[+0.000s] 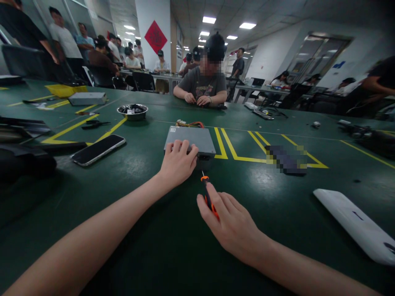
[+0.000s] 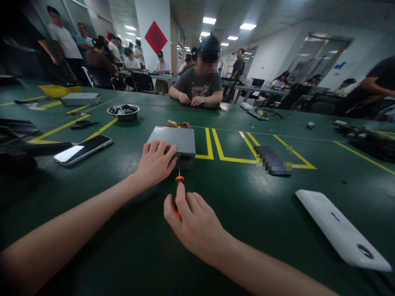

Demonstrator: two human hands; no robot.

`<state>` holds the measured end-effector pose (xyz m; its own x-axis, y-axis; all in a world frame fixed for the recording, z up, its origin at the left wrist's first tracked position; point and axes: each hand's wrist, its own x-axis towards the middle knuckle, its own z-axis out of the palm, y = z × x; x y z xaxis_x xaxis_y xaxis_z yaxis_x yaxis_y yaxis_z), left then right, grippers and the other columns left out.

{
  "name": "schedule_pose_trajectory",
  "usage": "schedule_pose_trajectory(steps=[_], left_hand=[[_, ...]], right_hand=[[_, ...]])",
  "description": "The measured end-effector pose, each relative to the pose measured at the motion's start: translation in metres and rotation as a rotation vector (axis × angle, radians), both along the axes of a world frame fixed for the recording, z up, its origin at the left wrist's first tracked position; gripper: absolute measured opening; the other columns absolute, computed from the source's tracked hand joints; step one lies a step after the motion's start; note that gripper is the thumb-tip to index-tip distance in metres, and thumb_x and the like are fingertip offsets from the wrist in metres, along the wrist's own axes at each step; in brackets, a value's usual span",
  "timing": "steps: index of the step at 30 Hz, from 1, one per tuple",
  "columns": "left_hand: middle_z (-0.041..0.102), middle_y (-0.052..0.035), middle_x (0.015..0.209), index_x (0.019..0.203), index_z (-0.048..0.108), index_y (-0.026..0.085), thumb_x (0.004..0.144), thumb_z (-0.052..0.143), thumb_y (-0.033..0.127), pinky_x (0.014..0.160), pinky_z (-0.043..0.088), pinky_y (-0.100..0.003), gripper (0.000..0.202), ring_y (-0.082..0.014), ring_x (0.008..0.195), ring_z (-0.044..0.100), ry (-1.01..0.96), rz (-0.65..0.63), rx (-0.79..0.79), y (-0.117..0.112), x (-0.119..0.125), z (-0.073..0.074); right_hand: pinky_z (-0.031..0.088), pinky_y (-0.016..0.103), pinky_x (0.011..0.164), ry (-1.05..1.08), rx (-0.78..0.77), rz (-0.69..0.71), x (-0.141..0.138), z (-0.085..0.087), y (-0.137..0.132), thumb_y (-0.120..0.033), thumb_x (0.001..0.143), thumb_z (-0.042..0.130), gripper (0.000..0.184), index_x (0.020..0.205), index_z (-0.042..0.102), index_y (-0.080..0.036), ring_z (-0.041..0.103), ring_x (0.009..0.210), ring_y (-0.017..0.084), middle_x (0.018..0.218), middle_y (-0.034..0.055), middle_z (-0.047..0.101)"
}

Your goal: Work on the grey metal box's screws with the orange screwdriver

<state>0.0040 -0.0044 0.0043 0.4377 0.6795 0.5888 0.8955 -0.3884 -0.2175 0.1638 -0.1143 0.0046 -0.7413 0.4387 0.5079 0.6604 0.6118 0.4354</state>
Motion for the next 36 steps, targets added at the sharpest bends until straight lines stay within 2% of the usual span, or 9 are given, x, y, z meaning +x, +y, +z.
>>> schedule_pose_trajectory(steps=[4, 7, 10, 14, 17, 22, 29, 33, 36], left_hand=[[0.050, -0.0126, 0.107, 0.109, 0.050, 0.018, 0.085, 0.035, 0.031, 0.077, 0.034, -0.043, 0.031, -0.0292, 0.096, 0.042, 0.003, 0.000, -0.003, 0.000, 0.000, 0.000], [0.049, -0.0128, 0.107, 0.109, 0.050, 0.018, 0.085, 0.036, 0.031, 0.076, 0.034, -0.042, 0.031, -0.0291, 0.096, 0.042, 0.010, 0.004, 0.004, 0.000, -0.001, 0.000], [0.050, -0.0124, 0.107, 0.109, 0.050, 0.019, 0.085, 0.035, 0.031, 0.076, 0.034, -0.042, 0.030, -0.0287, 0.096, 0.042, 0.014, 0.006, 0.005, 0.000, -0.001, 0.000], [0.050, -0.0116, 0.105, 0.109, 0.050, 0.020, 0.085, 0.036, 0.032, 0.077, 0.034, -0.042, 0.030, -0.0277, 0.095, 0.042, -0.001, 0.005, 0.003, 0.000, -0.001, 0.000], [0.050, -0.0122, 0.105, 0.110, 0.049, 0.019, 0.086, 0.035, 0.032, 0.077, 0.033, -0.042, 0.031, -0.0280, 0.096, 0.042, -0.008, -0.004, -0.006, 0.000, -0.001, 0.000], [0.050, -0.0120, 0.105, 0.109, 0.050, 0.018, 0.086, 0.036, 0.032, 0.077, 0.033, -0.042, 0.031, -0.0278, 0.095, 0.042, -0.014, -0.013, -0.010, 0.001, -0.001, 0.000], [0.050, -0.0125, 0.107, 0.110, 0.049, 0.018, 0.086, 0.035, 0.033, 0.077, 0.033, -0.042, 0.032, -0.0286, 0.095, 0.042, 0.008, -0.003, 0.004, 0.001, -0.001, 0.000], [0.049, -0.0129, 0.107, 0.111, 0.049, 0.018, 0.086, 0.034, 0.032, 0.077, 0.033, -0.042, 0.033, -0.0287, 0.096, 0.042, 0.010, -0.002, 0.000, 0.001, -0.001, 0.000], [0.049, -0.0127, 0.107, 0.111, 0.049, 0.018, 0.086, 0.034, 0.032, 0.077, 0.033, -0.042, 0.032, -0.0286, 0.097, 0.042, 0.006, -0.005, -0.004, 0.001, -0.001, -0.001]], right_hand=[[0.046, 0.032, 0.069, 0.036, 0.034, -0.027, 0.003, 0.004, 0.002, -0.013, 0.082, 0.047, 0.022, 0.103, 0.051, -0.012, 0.058, 0.075, 0.018, 0.097, 0.0192, 0.059], [0.045, 0.037, 0.075, 0.051, -0.028, -0.060, 0.002, 0.001, 0.000, -0.013, 0.081, 0.045, 0.023, 0.103, 0.052, -0.010, 0.057, 0.084, 0.021, 0.106, 0.0205, 0.056], [0.045, 0.036, 0.078, 0.032, -0.036, -0.029, 0.001, 0.000, -0.001, -0.007, 0.080, 0.040, 0.029, 0.107, 0.051, -0.008, 0.055, 0.091, 0.023, 0.108, 0.0191, 0.055], [0.046, 0.031, 0.070, -0.008, 0.036, 0.022, 0.003, 0.004, 0.000, -0.009, 0.081, 0.044, 0.025, 0.105, 0.050, -0.011, 0.057, 0.078, 0.018, 0.100, 0.0184, 0.058], [0.046, 0.033, 0.070, 0.015, 0.010, -0.041, 0.002, 0.001, 0.000, -0.015, 0.082, 0.046, 0.021, 0.102, 0.051, -0.011, 0.057, 0.077, 0.019, 0.096, 0.0176, 0.059], [0.044, 0.037, 0.079, -0.032, -0.091, -0.039, -0.001, -0.006, -0.003, -0.009, 0.080, 0.039, 0.033, 0.111, 0.048, -0.011, 0.054, 0.094, 0.024, 0.115, 0.0169, 0.052], [0.046, 0.031, 0.068, -0.022, -0.012, -0.018, 0.003, 0.001, 0.001, -0.008, 0.081, 0.040, 0.024, 0.104, 0.049, -0.013, 0.057, 0.073, 0.016, 0.107, 0.0216, 0.055], [0.046, 0.035, 0.075, 0.006, -0.083, -0.045, 0.001, -0.003, 0.000, -0.006, 0.080, 0.038, 0.030, 0.108, 0.048, -0.012, 0.057, 0.087, 0.021, 0.110, 0.0198, 0.054], [0.046, 0.034, 0.075, -0.011, -0.048, -0.007, 0.000, -0.003, -0.002, -0.005, 0.081, 0.037, 0.030, 0.108, 0.048, -0.011, 0.058, 0.086, 0.020, 0.108, 0.0186, 0.055]])
